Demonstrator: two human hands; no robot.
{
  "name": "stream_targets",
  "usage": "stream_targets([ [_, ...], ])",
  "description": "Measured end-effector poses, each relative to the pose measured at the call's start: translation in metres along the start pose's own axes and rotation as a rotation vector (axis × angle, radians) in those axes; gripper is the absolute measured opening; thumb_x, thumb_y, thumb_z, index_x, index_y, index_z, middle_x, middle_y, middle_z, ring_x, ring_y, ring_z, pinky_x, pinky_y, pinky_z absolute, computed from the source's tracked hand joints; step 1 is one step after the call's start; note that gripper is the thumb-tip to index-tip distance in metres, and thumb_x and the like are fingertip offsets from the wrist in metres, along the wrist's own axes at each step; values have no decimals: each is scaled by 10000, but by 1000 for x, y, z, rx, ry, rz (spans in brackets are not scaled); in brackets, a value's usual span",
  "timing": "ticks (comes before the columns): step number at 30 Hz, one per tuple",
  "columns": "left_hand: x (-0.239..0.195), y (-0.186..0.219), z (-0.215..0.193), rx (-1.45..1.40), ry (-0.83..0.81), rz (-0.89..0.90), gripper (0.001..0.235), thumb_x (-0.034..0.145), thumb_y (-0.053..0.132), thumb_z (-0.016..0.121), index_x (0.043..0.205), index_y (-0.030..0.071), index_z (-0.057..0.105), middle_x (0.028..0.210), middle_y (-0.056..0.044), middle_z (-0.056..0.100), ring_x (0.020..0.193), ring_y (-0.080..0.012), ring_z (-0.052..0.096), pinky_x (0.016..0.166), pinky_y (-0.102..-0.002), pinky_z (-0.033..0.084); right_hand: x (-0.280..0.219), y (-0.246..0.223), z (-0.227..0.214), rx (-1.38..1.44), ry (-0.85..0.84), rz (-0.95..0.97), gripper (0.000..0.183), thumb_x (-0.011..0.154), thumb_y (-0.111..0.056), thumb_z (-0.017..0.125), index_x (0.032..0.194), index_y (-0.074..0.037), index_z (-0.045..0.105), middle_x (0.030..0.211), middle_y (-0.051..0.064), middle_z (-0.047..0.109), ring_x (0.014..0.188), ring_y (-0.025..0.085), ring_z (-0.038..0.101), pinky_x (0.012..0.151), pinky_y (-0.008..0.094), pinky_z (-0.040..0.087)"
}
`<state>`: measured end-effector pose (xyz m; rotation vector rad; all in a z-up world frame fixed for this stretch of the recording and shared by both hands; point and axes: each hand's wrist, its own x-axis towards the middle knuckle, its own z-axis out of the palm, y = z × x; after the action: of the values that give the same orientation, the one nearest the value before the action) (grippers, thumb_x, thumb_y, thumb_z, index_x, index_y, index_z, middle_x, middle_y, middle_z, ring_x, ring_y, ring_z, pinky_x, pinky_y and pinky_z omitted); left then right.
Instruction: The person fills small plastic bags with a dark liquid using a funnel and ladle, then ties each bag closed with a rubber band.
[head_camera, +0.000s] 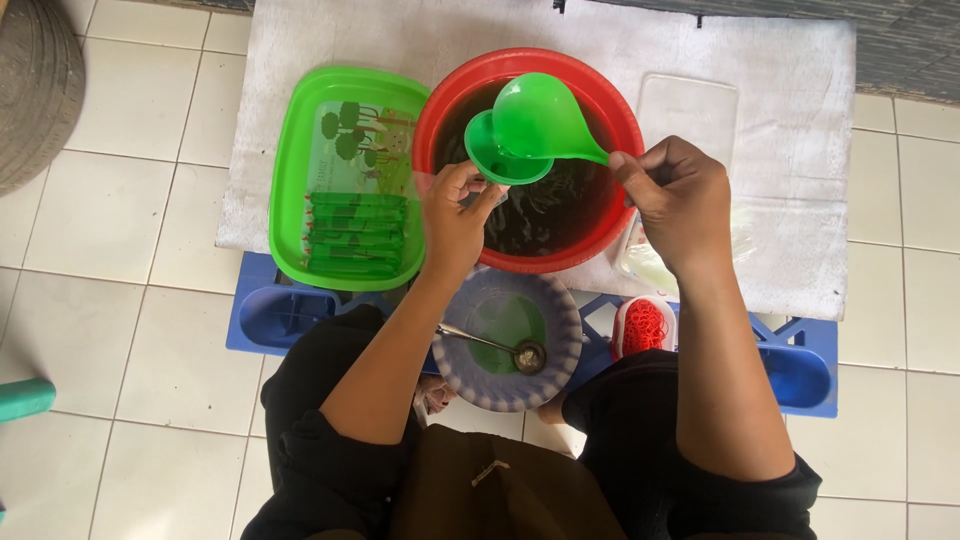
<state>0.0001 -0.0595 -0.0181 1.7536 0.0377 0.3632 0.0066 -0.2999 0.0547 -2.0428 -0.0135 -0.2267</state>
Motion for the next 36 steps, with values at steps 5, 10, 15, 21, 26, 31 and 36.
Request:
stream_targets([
  [5,-1,-8,0,-23,-4,39,181,949,200,785,1121,162,742,1018,-8,679,1017,-211,697,964,-399,523,-17,-28,-1,-29,-32,-128,268,1010,-158,863,950,57,715,718,210,661,580,212,593,532,305,466],
  [10,1,-6,-5,-69,5,71,189,952,203,794,1130,160,743,1015,-8,681,1023,-201,696,969,-381,541,-29,-60,-3,-101,-13,-276,237,980,-73,882,993,100,720,768,251,690,625,287,658,551,335,489],
  [15,3,-9,-7,-38,33,142,174,943,212,801,1098,162,739,1003,8,682,991,-168,683,941,-342,565,-35,-83,-4,-306,1,-568,190,920,-21,905,1023,69,772,749,222,693,602,388,642,540,398,510],
  [21,7,-8,-14,-68,53,203,151,983,160,754,1132,148,735,1002,-22,675,992,-181,668,931,-382,565,-34,-75,-2,-612,150,-956,201,973,-117,899,1112,-19,792,875,118,677,778,288,597,738,405,457],
  [26,7,-1,-21,-12,77,263,122,989,159,729,1109,140,720,995,-8,677,955,-173,646,858,-369,551,0,17,21,-719,355,-799,223,1042,-259,841,1105,-71,739,903,50,674,834,286,585,862,430,344],
  [31,8,5,-25,-76,112,258,153,1024,203,716,1173,171,730,1068,-13,669,1027,-185,633,982,-435,504,13,129,72,-902,141,-493,281,865,-313,894,1048,-168,737,902,47,714,894,263,653,965,511,350],
  [36,11,7,-31,-91,118,288,182,1042,233,693,1208,161,715,1144,-37,670,1128,-237,644,1043,-479,477,1,190,111,-962,-112,-345,214,881,-338,826,983,-191,708,839,19,712,824,244,679,912,497,384],
])
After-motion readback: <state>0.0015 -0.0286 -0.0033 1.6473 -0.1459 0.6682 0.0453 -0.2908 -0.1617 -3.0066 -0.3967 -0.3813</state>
